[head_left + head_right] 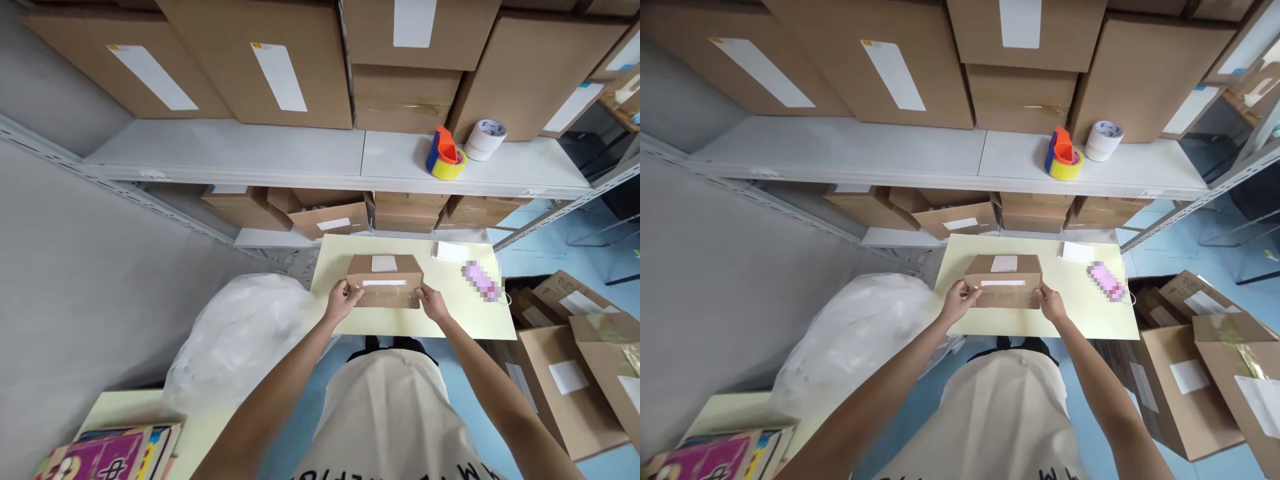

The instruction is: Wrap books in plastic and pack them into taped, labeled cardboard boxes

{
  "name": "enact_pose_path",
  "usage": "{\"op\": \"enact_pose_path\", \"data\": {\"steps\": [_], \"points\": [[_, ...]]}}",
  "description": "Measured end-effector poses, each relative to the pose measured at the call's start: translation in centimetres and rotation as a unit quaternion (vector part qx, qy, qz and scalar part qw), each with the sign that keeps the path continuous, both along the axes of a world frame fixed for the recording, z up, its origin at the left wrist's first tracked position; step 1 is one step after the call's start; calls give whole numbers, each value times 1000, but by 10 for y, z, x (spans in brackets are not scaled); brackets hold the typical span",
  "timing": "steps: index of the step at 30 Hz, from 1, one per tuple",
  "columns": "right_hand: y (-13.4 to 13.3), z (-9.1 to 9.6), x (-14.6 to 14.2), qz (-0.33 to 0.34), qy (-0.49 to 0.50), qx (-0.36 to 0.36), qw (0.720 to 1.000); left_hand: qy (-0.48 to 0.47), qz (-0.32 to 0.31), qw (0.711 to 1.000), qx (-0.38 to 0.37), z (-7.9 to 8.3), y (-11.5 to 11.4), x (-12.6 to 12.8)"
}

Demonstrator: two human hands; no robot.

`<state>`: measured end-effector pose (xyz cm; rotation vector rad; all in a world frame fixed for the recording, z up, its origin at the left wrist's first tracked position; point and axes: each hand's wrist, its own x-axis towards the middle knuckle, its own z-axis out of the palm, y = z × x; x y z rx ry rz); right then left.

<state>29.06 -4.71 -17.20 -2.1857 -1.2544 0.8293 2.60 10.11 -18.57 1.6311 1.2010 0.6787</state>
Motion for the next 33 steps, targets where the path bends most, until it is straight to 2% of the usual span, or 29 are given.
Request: {"op": "enact_pose_path", "data": {"steps": [4, 8, 15, 21, 24, 28, 31, 33], "points": [[-6, 34, -8, -61, -93, -63, 992, 65, -25, 996, 55, 13, 6, 14], [-2, 47, -15, -78, -115, -143, 980, 134, -47, 989, 41, 19, 6, 34], [11, 40, -9, -105, -156, -165, 968, 188, -40, 981, 41, 18, 10, 56], [13, 37, -3, -75, -157, -205, 963, 217, -56, 973, 59, 16, 11, 55], [13, 38, 2, -55, -125, -216, 967, 234, -67, 969, 40, 18, 9, 53], [17, 35, 11, -45, -65, -228, 970, 269, -43, 962, 15, 28, 4, 58], [18, 29, 30, -29, 2, -201, 979, 293, -9, 954, 57, 40, -1, 69], [16, 23, 50, -43, 39, -164, 985, 296, -18, 951, 85, 49, -2, 83]]}}
